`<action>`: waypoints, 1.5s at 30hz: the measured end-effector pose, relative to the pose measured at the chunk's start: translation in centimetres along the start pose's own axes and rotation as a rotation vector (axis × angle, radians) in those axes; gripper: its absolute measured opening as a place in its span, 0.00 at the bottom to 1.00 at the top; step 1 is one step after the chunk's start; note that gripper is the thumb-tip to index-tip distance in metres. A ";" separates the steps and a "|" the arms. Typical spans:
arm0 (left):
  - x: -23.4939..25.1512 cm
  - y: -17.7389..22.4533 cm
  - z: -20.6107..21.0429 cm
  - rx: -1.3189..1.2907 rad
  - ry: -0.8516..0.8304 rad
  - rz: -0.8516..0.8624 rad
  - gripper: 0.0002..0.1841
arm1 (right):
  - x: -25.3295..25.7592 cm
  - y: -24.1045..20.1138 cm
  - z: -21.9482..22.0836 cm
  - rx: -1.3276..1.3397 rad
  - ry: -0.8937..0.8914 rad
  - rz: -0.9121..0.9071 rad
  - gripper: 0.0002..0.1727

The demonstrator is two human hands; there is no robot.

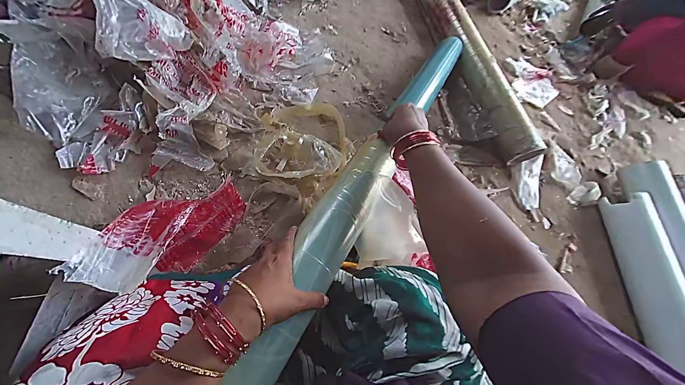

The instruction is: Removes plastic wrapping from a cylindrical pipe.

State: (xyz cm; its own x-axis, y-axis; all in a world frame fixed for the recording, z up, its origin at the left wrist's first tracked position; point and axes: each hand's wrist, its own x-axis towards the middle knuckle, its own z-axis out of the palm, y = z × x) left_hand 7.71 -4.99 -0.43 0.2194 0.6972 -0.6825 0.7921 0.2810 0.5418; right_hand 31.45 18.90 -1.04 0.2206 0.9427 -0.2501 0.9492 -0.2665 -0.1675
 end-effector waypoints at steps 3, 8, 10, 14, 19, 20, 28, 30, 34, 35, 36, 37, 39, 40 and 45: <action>0.0 0.1 -0.1 0.011 -0.018 -0.008 0.66 | -0.4 -1.3 0.0 -0.067 -0.041 0.044 0.21; -0.1 0.2 -0.3 0.010 -0.032 -0.010 0.65 | 0.7 -2.4 0.2 -0.232 -0.136 0.021 0.22; -0.2 0.2 -0.4 0.005 -0.037 -0.011 0.65 | 0.8 -2.3 0.1 -0.255 -0.150 0.008 0.21; -0.1 0.1 -0.4 -0.004 -0.031 -0.005 0.66 | -1.1 0.0 -0.9 0.010 0.004 0.000 0.23; 0.1 -0.2 0.1 -0.018 0.010 0.026 0.66 | -9.1 2.8 -0.3 0.181 -0.004 -0.040 0.38; 0.2 -0.3 0.1 -0.025 0.022 0.036 0.66 | -10.0 3.1 0.3 0.196 -0.034 -0.021 0.39; -1.1 2.2 1.1 0.245 0.195 0.081 0.63 | -8.3 5.7 3.1 0.379 -0.207 -0.172 0.25; -1.5 5.2 1.9 0.398 0.202 0.113 0.59 | -8.0 6.5 3.9 0.450 -0.202 -0.218 0.26; 1.7 11.3 3.9 0.538 0.147 -0.010 0.64 | -8.3 8.1 5.6 0.705 -0.181 -0.301 0.28; 3.2 11.7 4.1 0.532 0.183 -0.043 0.68 | -8.3 8.2 5.9 0.811 -0.194 -0.318 0.28; 4.7 11.9 4.1 0.531 0.228 -0.069 0.70 | -8.3 8.2 6.1 0.891 -0.213 -0.325 0.27; 5.9 11.8 4.1 0.530 0.274 -0.083 0.71 | -8.4 8.1 6.0 0.926 -0.224 -0.310 0.26; 6.9 11.8 3.8 0.543 0.311 -0.122 0.72 | -8.8 7.8 5.9 1.006 -0.223 -0.218 0.22; 7.0 11.4 3.8 0.538 0.314 -0.134 0.72 | -9.5 7.8 6.4 1.070 -0.211 -0.153 0.21; 7.6 10.3 1.3 0.403 0.330 -0.107 0.74 | -12.0 8.2 6.4 1.265 -0.060 0.078 0.17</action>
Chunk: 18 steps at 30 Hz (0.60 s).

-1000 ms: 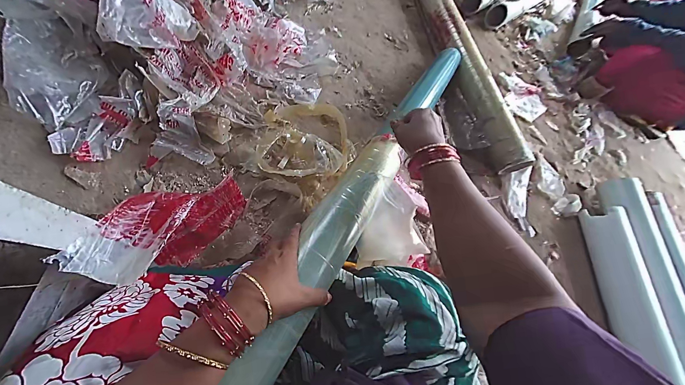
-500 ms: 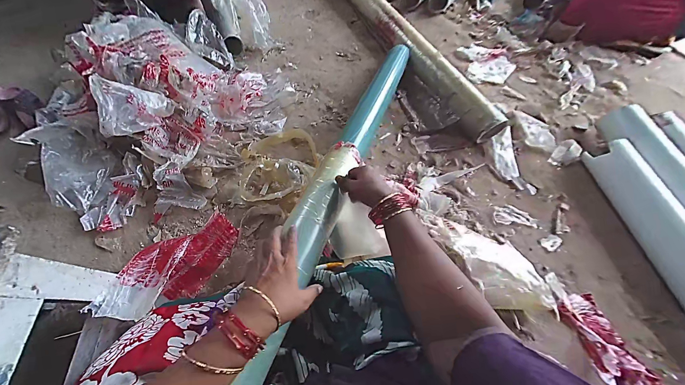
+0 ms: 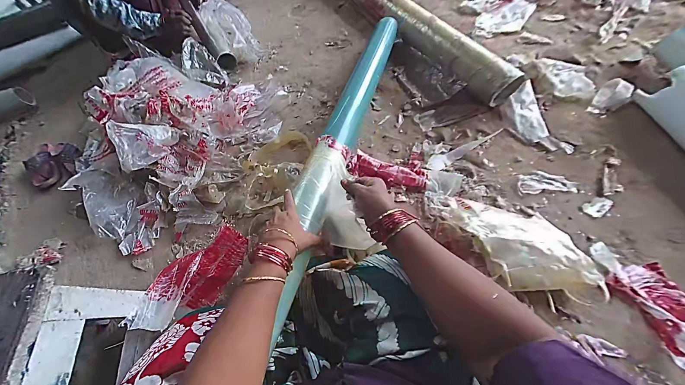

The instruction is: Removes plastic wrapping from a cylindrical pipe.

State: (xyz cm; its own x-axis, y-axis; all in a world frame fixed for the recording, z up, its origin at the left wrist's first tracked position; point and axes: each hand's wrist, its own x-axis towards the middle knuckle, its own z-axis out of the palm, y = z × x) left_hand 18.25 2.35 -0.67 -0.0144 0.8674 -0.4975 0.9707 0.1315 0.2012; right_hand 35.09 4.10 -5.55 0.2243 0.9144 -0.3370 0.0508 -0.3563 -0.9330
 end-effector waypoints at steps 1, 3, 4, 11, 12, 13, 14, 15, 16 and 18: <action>0.2 -0.2 -0.1 -0.020 -0.005 0.002 0.73 | -0.3 0.1 -0.1 -0.004 0.049 0.004 0.17; 0.5 -0.3 -0.1 -0.028 -0.010 0.000 0.72 | -1.1 -0.3 -0.2 -0.050 0.099 0.018 0.17; 0.6 -0.4 -0.1 -0.028 -0.017 -0.005 0.72 | -1.5 -0.5 -0.3 -0.068 0.113 0.026 0.17; 2.2 -4.0 -1.5 -0.375 -0.121 0.066 0.60 | -4.5 0.0 -0.2 0.043 0.184 -0.010 0.17; 2.3 -4.4 -1.8 -0.450 -0.178 0.088 0.55 | -4.5 0.0 -0.3 0.091 0.187 -0.011 0.17; 2.4 -4.6 -2.0 -0.518 -0.223 0.106 0.50 | -4.5 0.1 -0.3 0.146 0.187 -0.012 0.17; 2.4 -4.8 -2.0 -0.562 -0.259 0.111 0.49 | -4.5 0.4 -0.2 0.207 0.183 -0.010 0.16; 2.5 -5.1 -2.1 -0.583 -0.278 0.120 0.49 | -4.5 0.4 -0.1 0.245 0.182 -0.011 0.16; 2.7 -5.3 -2.0 -0.587 -0.269 0.135 0.50 | -4.4 0.3 -0.1 0.251 0.176 -0.014 0.16; 2.9 -5.3 -1.8 -0.510 -0.190 0.139 0.54 | -4.0 0.6 -0.4 0.163 0.163 -0.014 0.16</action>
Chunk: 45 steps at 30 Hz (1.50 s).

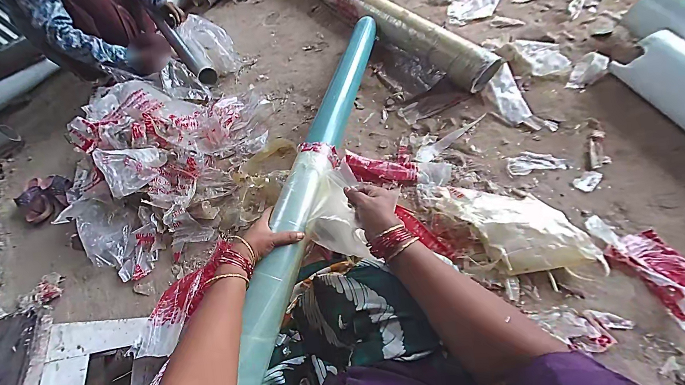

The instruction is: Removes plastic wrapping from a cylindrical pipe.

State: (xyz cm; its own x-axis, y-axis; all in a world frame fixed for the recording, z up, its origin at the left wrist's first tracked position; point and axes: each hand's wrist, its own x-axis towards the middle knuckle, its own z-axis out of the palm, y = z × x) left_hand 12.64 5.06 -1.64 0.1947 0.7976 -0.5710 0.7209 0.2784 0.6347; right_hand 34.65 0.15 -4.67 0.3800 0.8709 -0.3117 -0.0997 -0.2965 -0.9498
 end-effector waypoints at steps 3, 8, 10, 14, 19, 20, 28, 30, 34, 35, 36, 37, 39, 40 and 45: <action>-1.6 2.4 1.6 0.346 0.232 0.012 0.62 | 1.3 0.5 -0.9 -0.179 -0.028 0.001 0.19; -3.4 4.6 7.6 0.884 0.206 -0.066 0.67 | 2.8 -0.6 -1.2 -0.262 -0.207 0.104 0.35; -2.8 4.5 8.0 0.917 0.252 -0.108 0.69 | 3.0 -0.8 -0.7 -0.161 -0.231 0.109 0.26; -2.3 4.6 7.2 0.881 0.274 -0.152 0.68 | 1.7 -0.7 0.1 0.011 -0.123 0.060 0.18; -2.4 4.3 5.2 0.733 0.266 -0.120 0.70 | -0.5 -1.1 0.9 0.065 -0.046 0.101 0.16; -2.2 4.2 4.6 0.701 0.261 -0.113 0.70 | -1.0 -1.2 0.9 0.038 -0.055 0.083 0.18; -1.5 3.1 1.0 0.544 0.160 -0.065 0.70 | -2.9 -1.6 0.9 -0.008 -0.027 0.061 0.21; -1.4 3.2 0.4 0.533 0.142 -0.053 0.70 | -3.3 -1.7 0.8 0.042 -0.021 0.081 0.20; -1.7 3.2 0.0 0.544 0.113 -0.045 0.69 | -1.6 -1.5 -0.7 0.036 -0.098 0.207 0.20; -1.9 3.2 0.1 0.542 0.131 -0.036 0.68 | -0.7 -1.6 -1.5 0.030 -0.115 0.237 0.22; -1.8 3.1 0.2 0.534 0.141 -0.033 0.68 | 0.1 -1.8 -2.3 -0.037 -0.108 0.218 0.25; -1.7 2.9 0.3 0.523 0.145 -0.033 0.69 | 1.1 -2.1 -3.3 -0.177 -0.057 0.130 0.28; -1.6 2.6 0.6 0.506 0.153 -0.039 0.69 | 2.7 -3.9 -5.4 -0.479 0.002 -0.024 0.37; -1.6 2.6 0.7 0.503 0.163 -0.036 0.69 | 3.2 -5.2 -5.8 -0.583 -0.016 -0.046 0.41; -1.6 2.6 0.8 0.528 0.160 -0.064 0.69 | 5.6 -10.6 -1.8 -1.012 -0.278 -0.335 0.18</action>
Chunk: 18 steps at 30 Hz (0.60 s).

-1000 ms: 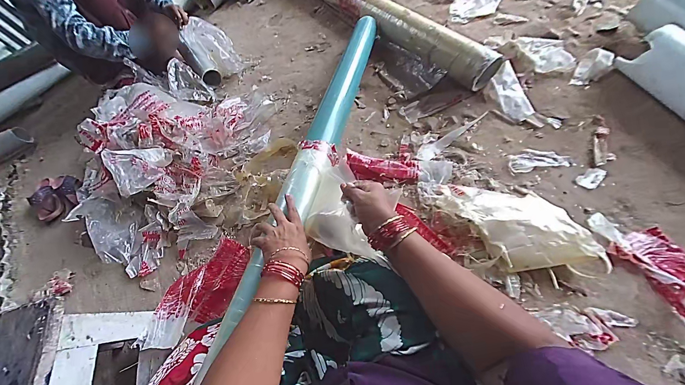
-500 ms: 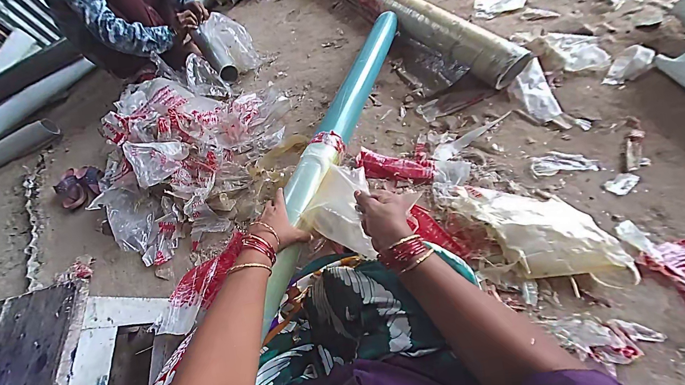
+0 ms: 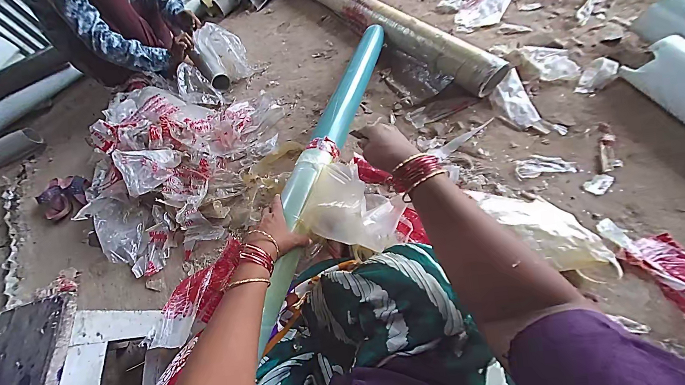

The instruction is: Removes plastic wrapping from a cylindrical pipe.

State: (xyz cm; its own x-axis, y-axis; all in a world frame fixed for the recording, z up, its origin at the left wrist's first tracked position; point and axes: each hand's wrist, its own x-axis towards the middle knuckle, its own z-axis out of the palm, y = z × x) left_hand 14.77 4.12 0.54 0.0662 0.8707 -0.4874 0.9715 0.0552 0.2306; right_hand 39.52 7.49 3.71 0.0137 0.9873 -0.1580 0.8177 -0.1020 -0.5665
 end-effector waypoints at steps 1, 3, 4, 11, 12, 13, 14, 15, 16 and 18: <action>0.2 -0.1 0.1 -0.007 0.004 0.001 0.69 | 1.3 -0.4 0.3 -0.081 -0.001 -0.154 0.16; 0.3 -0.3 0.3 -0.025 0.004 0.004 0.69 | 3.7 -0.7 1.1 -0.237 -0.040 -0.380 0.16; 0.3 -0.3 0.2 -0.032 -0.001 0.003 0.69 | 4.4 -1.2 1.2 -0.321 -0.093 -0.422 0.15; 0.4 -0.6 0.4 -0.048 -0.001 0.005 0.70 | 6.8 -2.4 2.8 -0.760 -0.253 -0.725 0.14; 0.4 -0.7 0.4 -0.050 -0.003 0.007 0.70 | 6.9 -2.7 3.0 -0.798 -0.246 -0.742 0.13; 0.3 -0.6 0.2 -0.049 -0.006 0.010 0.70 | 7.0 -2.9 3.0 -0.820 -0.235 -0.748 0.12; 0.3 -0.5 0.0 -0.040 -0.014 0.011 0.70 | 7.1 -3.1 3.0 -0.843 -0.234 -0.738 0.11; 0.3 -0.5 -0.2 -0.023 -0.028 0.006 0.70 | 7.2 -3.2 3.0 -0.852 -0.230 -0.740 0.11; 0.2 -0.4 -0.3 -0.014 -0.037 0.005 0.70 | 7.3 -3.0 3.1 -0.846 -0.227 -0.749 0.11; 0.3 -0.4 -0.4 -0.014 -0.033 0.015 0.70 | 7.3 -2.4 3.1 -0.849 -0.217 -0.745 0.10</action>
State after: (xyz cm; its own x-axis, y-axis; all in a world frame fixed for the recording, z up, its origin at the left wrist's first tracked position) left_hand 14.29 4.51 0.64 0.0883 0.8546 -0.5117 0.9670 0.0498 0.2500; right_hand 35.87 14.53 1.47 -0.6682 0.7180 -0.1952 0.7064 0.6945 0.1367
